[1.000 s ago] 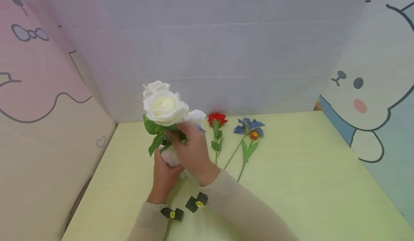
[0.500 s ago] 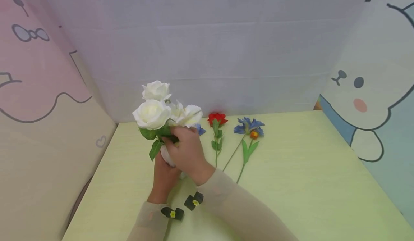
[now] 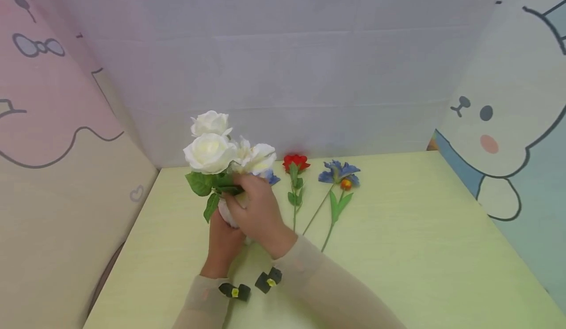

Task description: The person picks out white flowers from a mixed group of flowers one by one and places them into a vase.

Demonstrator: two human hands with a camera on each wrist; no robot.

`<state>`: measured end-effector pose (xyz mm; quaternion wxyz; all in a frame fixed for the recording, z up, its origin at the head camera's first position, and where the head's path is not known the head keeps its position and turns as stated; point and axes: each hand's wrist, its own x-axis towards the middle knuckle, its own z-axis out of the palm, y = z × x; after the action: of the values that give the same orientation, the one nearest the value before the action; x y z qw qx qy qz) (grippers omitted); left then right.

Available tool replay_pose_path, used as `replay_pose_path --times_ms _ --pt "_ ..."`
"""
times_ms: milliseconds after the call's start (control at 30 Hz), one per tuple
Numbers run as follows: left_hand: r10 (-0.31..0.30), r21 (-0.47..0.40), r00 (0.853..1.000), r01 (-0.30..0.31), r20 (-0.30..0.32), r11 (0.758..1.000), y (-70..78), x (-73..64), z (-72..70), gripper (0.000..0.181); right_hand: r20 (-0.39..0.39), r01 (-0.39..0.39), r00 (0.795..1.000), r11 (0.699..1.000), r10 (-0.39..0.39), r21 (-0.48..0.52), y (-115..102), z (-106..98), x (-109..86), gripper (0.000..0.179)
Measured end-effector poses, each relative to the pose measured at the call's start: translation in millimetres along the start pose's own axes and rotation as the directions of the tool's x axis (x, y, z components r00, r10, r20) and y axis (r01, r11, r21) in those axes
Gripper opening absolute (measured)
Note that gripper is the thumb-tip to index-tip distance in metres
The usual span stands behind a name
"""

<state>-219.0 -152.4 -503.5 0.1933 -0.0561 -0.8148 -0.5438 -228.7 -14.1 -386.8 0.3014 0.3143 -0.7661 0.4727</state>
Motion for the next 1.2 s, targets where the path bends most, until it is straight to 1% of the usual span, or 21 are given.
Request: replay_pose_path --times_ms 100,167,267,400,500,633,700,833,933,1033,1100,1200 --pt "-0.024 -0.042 1.000 0.023 -0.011 0.999 -2.0 -0.7 -1.3 0.065 -0.024 0.002 1.000 1.000 -0.002 0.029 -0.8 -2.0 -3.8 0.015" --pt "-0.032 -0.046 0.999 0.031 -0.023 0.998 -2.6 -2.3 -1.9 0.069 -0.030 -0.004 1.000 0.999 0.006 0.045 -1.8 -4.3 -6.0 0.016" --pt "-0.025 -0.064 0.999 0.023 -0.022 0.998 13.5 -5.0 -4.6 0.070 -0.031 -0.020 0.999 0.998 0.022 0.057 -2.8 -8.8 -9.8 0.016" --pt "0.003 -0.098 1.000 -0.005 -0.018 0.995 34.8 -7.0 -8.2 0.064 -0.028 -0.066 0.997 0.995 0.068 0.069 -3.7 -16.0 -15.1 0.019" --pt "0.005 -0.105 1.000 -0.006 -0.012 0.994 35.9 -6.8 -8.6 0.060 -0.036 -0.094 0.994 0.991 0.098 0.099 -2.3 -20.9 -18.7 0.021" --pt "-0.032 -0.083 0.999 0.031 -0.015 0.996 37.8 -7.3 -9.4 0.058 -0.037 -0.108 0.993 0.985 0.114 0.131 1.4 -26.9 -22.9 0.021" --pt "-0.051 -0.056 0.998 0.049 -0.026 0.997 36.7 -9.2 -9.5 0.058 -0.038 -0.114 0.992 0.985 0.120 0.132 2.7 -30.7 -25.9 0.020" --pt "-0.078 -0.041 0.996 0.076 -0.041 0.996 15.3 -11.0 -5.2 0.065 -0.056 -0.113 0.991 0.987 0.120 0.110 7.2 -40.4 -33.1 0.021" --pt "-0.082 -0.065 0.996 0.079 -0.039 0.995 -1.7 -9.9 -2.7 0.069 -0.068 -0.111 0.991 0.989 0.118 0.093 11.3 -48.6 -37.6 0.021" --pt "-0.075 -0.077 0.997 0.072 -0.034 0.994 -6.4 -9.3 -2.7 0.067 -0.070 -0.129 0.988 0.989 0.134 0.071 15.4 -57.7 -43.2 0.021" --pt "-0.075 -0.073 0.997 0.073 -0.032 0.995 -6.6 -9.4 -2.7 0.064 -0.070 -0.145 0.986 0.988 0.148 0.051 19.2 -64.3 -48.2 0.022" --pt "-0.092 -0.069 0.995 0.089 -0.027 0.994 -5.5 -9.7 -2.9 0.063 -0.075 -0.156 0.985 0.987 0.158 0.030 26.6 -75.3 -57.3 0.023"
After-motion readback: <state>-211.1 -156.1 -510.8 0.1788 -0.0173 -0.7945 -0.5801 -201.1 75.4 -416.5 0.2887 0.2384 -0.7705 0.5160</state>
